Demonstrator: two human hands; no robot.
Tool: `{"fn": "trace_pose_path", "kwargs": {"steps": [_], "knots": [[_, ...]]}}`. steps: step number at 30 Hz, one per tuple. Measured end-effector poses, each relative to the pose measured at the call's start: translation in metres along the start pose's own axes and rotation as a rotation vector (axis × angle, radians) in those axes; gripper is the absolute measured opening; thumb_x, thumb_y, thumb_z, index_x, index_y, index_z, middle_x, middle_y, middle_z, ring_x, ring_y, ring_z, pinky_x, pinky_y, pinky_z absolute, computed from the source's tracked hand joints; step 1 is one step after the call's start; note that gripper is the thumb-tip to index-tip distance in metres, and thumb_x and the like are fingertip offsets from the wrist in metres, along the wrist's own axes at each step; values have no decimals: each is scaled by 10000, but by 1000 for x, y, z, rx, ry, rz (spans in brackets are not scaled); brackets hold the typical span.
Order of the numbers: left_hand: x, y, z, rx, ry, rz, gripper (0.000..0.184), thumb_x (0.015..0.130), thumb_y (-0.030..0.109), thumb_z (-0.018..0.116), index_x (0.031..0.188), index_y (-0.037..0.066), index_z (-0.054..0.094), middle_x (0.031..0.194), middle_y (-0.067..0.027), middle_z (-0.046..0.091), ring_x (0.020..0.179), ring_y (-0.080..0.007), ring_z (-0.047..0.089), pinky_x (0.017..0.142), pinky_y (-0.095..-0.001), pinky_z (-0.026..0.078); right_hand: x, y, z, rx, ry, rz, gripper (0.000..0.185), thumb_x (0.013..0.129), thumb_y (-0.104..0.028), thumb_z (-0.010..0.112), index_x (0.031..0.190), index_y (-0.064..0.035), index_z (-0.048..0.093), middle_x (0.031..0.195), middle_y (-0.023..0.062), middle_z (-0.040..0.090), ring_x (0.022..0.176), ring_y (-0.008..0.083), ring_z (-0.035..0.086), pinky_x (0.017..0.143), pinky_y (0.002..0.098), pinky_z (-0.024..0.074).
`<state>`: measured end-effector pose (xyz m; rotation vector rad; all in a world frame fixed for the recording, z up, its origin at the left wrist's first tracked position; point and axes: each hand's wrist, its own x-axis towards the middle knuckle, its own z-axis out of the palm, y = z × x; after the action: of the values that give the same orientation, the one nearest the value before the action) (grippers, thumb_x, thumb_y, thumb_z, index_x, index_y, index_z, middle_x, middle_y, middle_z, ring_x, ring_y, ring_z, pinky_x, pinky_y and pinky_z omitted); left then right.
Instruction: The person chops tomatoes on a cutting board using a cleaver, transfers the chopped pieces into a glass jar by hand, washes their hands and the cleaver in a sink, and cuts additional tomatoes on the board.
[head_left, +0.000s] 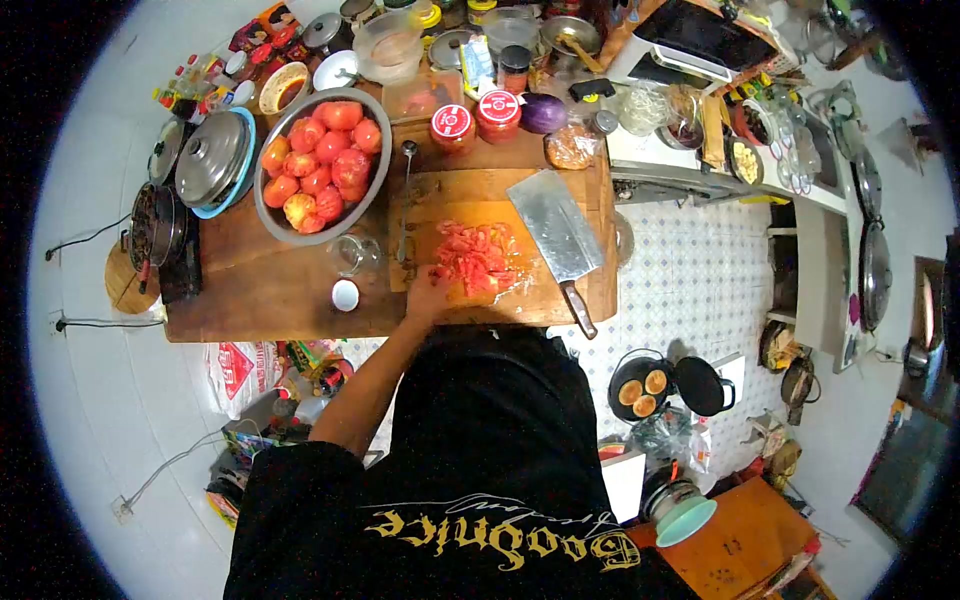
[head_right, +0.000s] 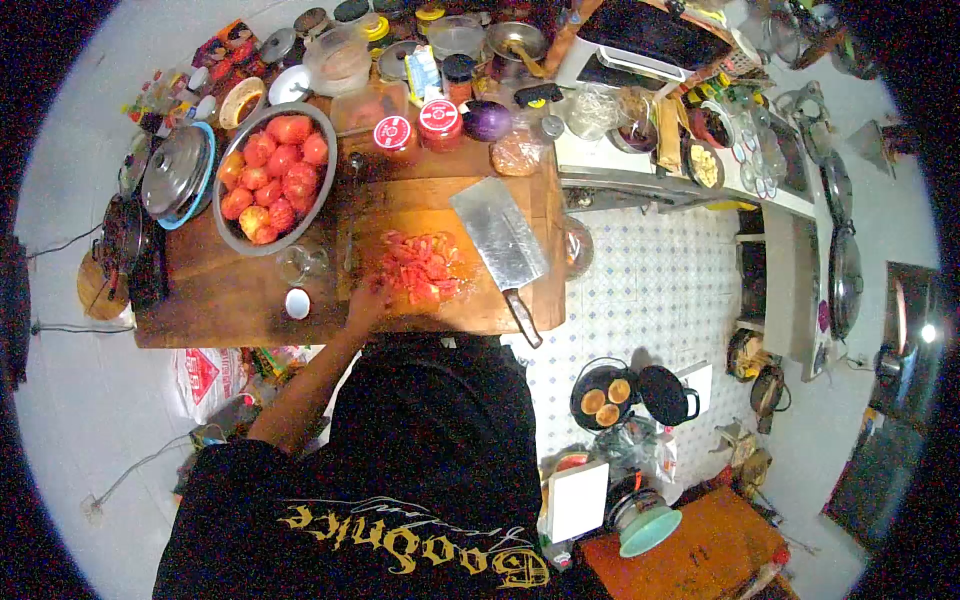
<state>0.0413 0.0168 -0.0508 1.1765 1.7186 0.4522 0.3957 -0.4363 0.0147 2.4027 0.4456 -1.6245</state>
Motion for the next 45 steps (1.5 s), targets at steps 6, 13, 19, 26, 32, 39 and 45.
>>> {"fn": "trace_pose_path", "kwargs": {"steps": [6,13,19,26,32,39,45], "knots": [[-17,26,-9,187,100,236,350,853,213,608,1117,-4,531,889,-182,649,805,-315,642,702,-405,503,17,13,-16,-2,-11,11,333,883,-329,499,815,-41,652,809,187,650,773,365,620,662,464,481],[-13,32,10,311,267,215,429,830,212,611,1167,-16,474,955,-248,621,884,-397,614,766,-455,486,39,10,-26,-67,-46,-49,342,884,-332,491,800,-44,656,796,188,652,762,364,623,651,465,483],[-29,60,4,417,342,179,534,778,206,667,1211,-9,442,1161,-280,473,1058,-442,513,844,-489,468,90,-61,-33,-423,45,-595,351,885,-335,484,787,-47,659,785,189,654,752,363,626,642,465,486],[-32,86,-9,638,46,230,771,743,240,715,1356,31,296,1227,-234,410,1092,-419,508,854,-463,489,17,-307,-91,265,244,-788,251,894,-237,531,850,-20,647,708,113,608,656,222,576,633,338,459],[-30,88,-25,734,-45,263,747,741,189,711,1355,39,314,1223,-219,411,1079,-395,518,839,-453,503,-23,-393,-51,361,178,-861,230,908,-228,538,935,-25,642,684,29,586,642,139,543,612,296,446],[-14,64,-37,691,-84,420,536,778,151,653,1244,29,420,1170,-190,441,1035,-379,537,791,-444,511,-19,-388,-31,-36,963,-986,368,805,-167,612,1119,-6,508,1015,225,540,906,416,531,778,488,438],[-11,71,-44,569,-136,347,565,826,227,603,1303,24,378,1160,-227,480,897,-422,603,777,-471,512,35,-377,-53,-218,935,-890,409,704,-122,594,1087,-7,510,968,195,525,946,407,495,825,492,408]]}}
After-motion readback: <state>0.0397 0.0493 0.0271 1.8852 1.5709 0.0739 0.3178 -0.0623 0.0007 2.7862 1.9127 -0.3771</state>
